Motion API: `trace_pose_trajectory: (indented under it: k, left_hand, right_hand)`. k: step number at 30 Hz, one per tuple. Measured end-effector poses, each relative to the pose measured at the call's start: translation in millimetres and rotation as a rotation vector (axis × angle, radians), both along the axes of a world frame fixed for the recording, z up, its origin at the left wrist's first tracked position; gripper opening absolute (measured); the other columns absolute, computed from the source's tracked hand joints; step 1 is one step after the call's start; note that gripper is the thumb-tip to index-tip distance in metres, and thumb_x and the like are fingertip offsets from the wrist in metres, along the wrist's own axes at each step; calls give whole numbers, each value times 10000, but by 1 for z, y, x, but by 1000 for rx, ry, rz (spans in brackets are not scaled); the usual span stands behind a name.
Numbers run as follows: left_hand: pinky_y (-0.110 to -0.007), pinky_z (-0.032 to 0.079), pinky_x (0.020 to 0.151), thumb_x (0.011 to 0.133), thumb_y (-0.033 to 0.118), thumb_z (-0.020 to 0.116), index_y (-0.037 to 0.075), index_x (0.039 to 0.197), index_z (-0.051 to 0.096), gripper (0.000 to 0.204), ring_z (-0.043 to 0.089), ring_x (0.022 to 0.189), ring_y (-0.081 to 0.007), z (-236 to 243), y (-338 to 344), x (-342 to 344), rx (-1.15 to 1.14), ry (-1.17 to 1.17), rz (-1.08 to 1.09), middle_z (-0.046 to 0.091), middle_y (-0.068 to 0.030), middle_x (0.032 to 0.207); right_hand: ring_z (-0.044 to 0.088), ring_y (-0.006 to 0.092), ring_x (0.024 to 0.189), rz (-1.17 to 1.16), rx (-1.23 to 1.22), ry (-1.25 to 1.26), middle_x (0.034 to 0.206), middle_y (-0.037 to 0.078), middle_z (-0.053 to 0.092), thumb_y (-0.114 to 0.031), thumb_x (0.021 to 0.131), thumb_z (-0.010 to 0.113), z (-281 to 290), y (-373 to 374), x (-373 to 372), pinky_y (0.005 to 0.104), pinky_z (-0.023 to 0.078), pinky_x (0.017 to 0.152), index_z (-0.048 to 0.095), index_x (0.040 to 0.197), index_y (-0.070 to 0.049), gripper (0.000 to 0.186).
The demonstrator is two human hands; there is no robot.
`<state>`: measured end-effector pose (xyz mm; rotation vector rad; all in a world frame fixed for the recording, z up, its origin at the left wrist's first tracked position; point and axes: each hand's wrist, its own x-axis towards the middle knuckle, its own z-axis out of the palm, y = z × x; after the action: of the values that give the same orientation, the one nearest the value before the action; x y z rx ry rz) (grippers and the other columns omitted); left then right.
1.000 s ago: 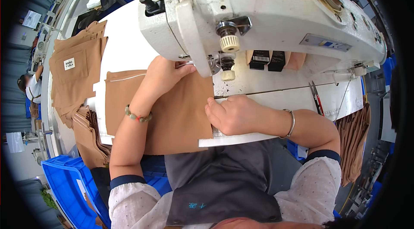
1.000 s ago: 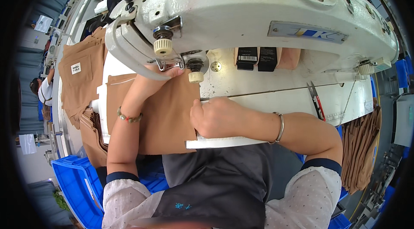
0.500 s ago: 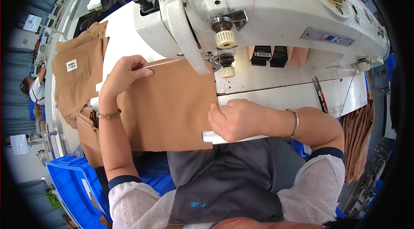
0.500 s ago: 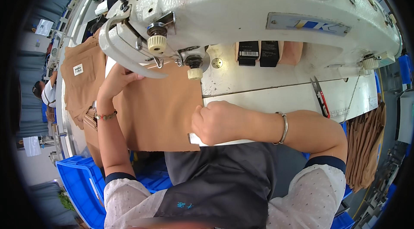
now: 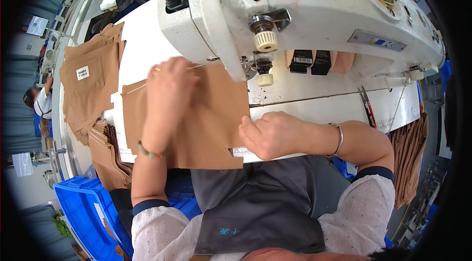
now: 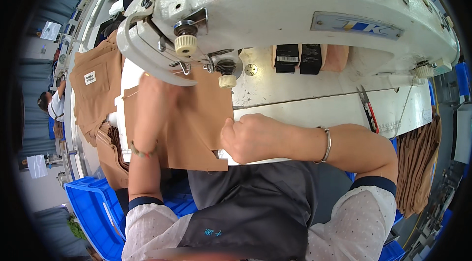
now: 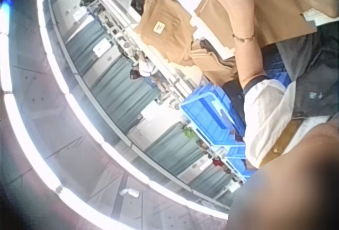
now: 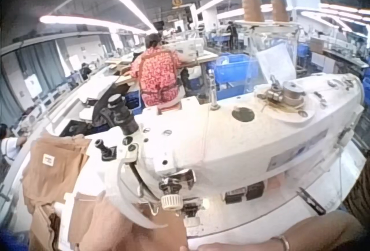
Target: Sewing brand labels onto fabric using an industrial sewing machine.
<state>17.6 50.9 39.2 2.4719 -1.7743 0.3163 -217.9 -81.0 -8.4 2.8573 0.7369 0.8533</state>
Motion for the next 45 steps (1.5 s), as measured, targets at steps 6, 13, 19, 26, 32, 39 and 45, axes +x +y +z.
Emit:
trace_pose_trajectory:
  k: [6,13,19,26,32,39,45]
  left_hand:
    - [-494,448,1029,833,105,733,73,1210,667,384,596,1168,-309,-15,8,-72,-110,224,-343,648,-91,1258]
    - [-512,438,1057,868,135,697,60,1260,653,402,576,1216,-302,-28,11,-69,-120,237,-400,624,-98,1324]
    - [-487,457,1018,852,100,703,55,1218,678,370,591,1193,-317,-30,-5,-55,-175,279,-431,642,-96,1295]
    - [-510,399,1086,864,183,726,76,1225,670,380,575,1228,-294,-21,18,-33,-107,253,-270,653,-93,1284]
    - [-450,480,988,839,322,817,-41,1301,593,629,611,1162,-380,-8,144,42,-211,236,737,634,-236,1289]
    - [-225,394,623,1007,229,662,-27,854,681,299,476,694,-36,-33,202,98,-559,774,646,638,40,767]
    - [-298,440,645,942,266,720,-13,932,685,281,533,672,-140,5,154,94,-4,292,866,626,-56,738]
  right_hand:
    - [559,96,505,1,31,27,829,166,712,-158,715,642,0,-1,0,224,405,440,703,871,23,247]
    - [568,108,510,-14,62,21,836,153,704,-154,720,647,-1,1,0,231,419,445,695,848,7,212]
    - [524,140,429,-44,118,-111,668,141,598,-131,670,656,-9,-9,15,282,414,372,603,699,2,147]
    - [564,160,429,-27,209,-95,692,167,619,-117,685,663,-11,-11,16,291,430,370,626,739,36,166]
    - [580,105,500,-107,100,7,790,116,672,-127,724,652,-9,-10,9,247,430,419,687,882,34,228]
    - [595,115,500,-78,37,33,832,162,690,-121,731,646,-8,-9,11,249,437,414,690,891,72,254]
    - [584,113,484,-90,28,-24,777,140,672,-98,735,650,-8,-7,11,250,431,404,688,894,82,243]
